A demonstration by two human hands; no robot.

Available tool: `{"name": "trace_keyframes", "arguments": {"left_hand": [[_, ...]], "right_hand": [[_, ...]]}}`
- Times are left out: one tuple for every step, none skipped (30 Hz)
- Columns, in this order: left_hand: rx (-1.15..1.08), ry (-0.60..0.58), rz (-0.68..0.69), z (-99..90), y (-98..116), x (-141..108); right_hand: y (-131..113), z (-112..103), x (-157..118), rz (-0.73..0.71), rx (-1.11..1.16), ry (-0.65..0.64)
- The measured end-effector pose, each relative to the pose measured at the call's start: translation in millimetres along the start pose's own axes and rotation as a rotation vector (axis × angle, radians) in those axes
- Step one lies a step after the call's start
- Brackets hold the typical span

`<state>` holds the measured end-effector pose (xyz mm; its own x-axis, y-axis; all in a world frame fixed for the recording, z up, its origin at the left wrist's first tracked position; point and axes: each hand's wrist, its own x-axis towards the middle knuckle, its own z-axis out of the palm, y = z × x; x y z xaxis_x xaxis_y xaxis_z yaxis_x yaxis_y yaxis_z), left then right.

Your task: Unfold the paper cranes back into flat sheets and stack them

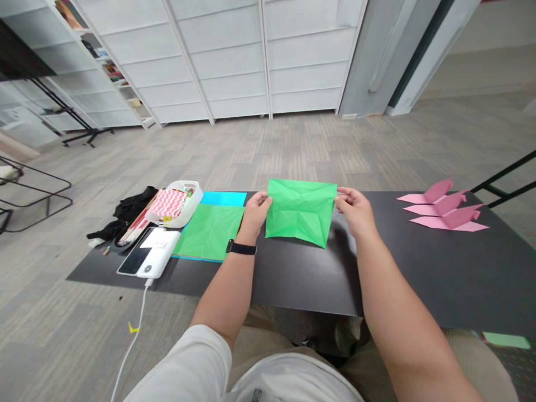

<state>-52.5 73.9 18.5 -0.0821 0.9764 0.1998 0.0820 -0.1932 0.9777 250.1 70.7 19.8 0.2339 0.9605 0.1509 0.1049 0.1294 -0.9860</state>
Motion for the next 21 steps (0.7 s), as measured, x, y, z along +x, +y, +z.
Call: {"name": "trace_keyframes", "arguments": {"left_hand": [[0.045,0.029,0.056,-0.5,0.9,-0.8],[0.094,0.060,0.115,-1.2,2.4,-2.1],[0.140,0.086,0.174,-1.8,4.6,-3.7],[0.179,0.106,0.232,-2.5,7.5,-5.7],[0.210,0.115,0.284,-2.9,11.0,-7.9],[0.233,0.111,0.331,-3.2,14.6,-10.2],[0.254,0.095,0.372,-3.3,18.1,-12.4],[0.275,0.071,0.407,-3.2,21.3,-14.2],[0.299,0.042,0.436,-3.0,23.6,-15.6],[0.326,0.012,0.459,-2.7,25.1,-16.4],[0.357,-0.015,0.479,-2.5,25.5,-16.6],[0.392,-0.044,0.493,-2.3,24.9,-16.3],[0.436,-0.082,0.500,-2.2,23.3,-15.6],[0.490,-0.129,0.498,-2.2,21.1,-14.8],[0.553,-0.184,0.491,-2.3,18.3,-13.9],[0.624,-0.244,0.477,-2.4,15.3,-13.2],[0.697,-0.301,0.459,-2.6,12.3,-12.9],[0.767,-0.356,0.437,-2.9,9.4,-13.0],[0.827,-0.406,0.414,-3.3,7.0,-13.5],[0.875,-0.454,0.390,-3.6,5.2,-14.4],[0.909,-0.500,0.366,-3.9,4.1,-15.5]], "right_hand": [[-1.7,-0.2,-0.7,-0.050,-0.003,0.029],[-4.2,-0.1,-2.1,-0.095,0.006,0.055],[-7.2,0.2,-4.0,-0.136,0.024,0.076],[-10.5,0.6,-6.3,-0.171,0.049,0.093],[-13.7,1.0,-8.5,-0.203,0.080,0.110],[-16.4,1.0,-10.3,-0.232,0.118,0.128],[-18.2,0.5,-11.2,-0.253,0.157,0.140],[-18.9,-0.7,-11.1,-0.262,0.194,0.150],[-18.3,-2.7,-9.7,-0.258,0.224,0.157],[-16.3,-5.4,-7.1,-0.238,0.246,0.163],[-13.0,-8.8,-3.7,-0.201,0.255,0.163],[-8.6,-12.7,0.4,-0.150,0.245,0.162],[-3.4,-16.8,4.5,-0.079,0.218,0.151],[2.5,-20.9,8.3,0.011,0.172,0.123],[8.5,-24.8,11.4,0.104,0.109,0.082],[14.4,-28.1,13.7,0.182,0.029,0.021],[19.8,-30.7,15.0,0.229,-0.064,-0.044],[24.5,-32.5,15.5,0.237,-0.169,-0.098],[28.3,-33.4,15.5,0.215,-0.280,-0.139],[31.1,-33.6,15.0,0.169,-0.389,-0.166],[32.9,-33.1,14.2,0.112,-0.489,-0.180]]}}
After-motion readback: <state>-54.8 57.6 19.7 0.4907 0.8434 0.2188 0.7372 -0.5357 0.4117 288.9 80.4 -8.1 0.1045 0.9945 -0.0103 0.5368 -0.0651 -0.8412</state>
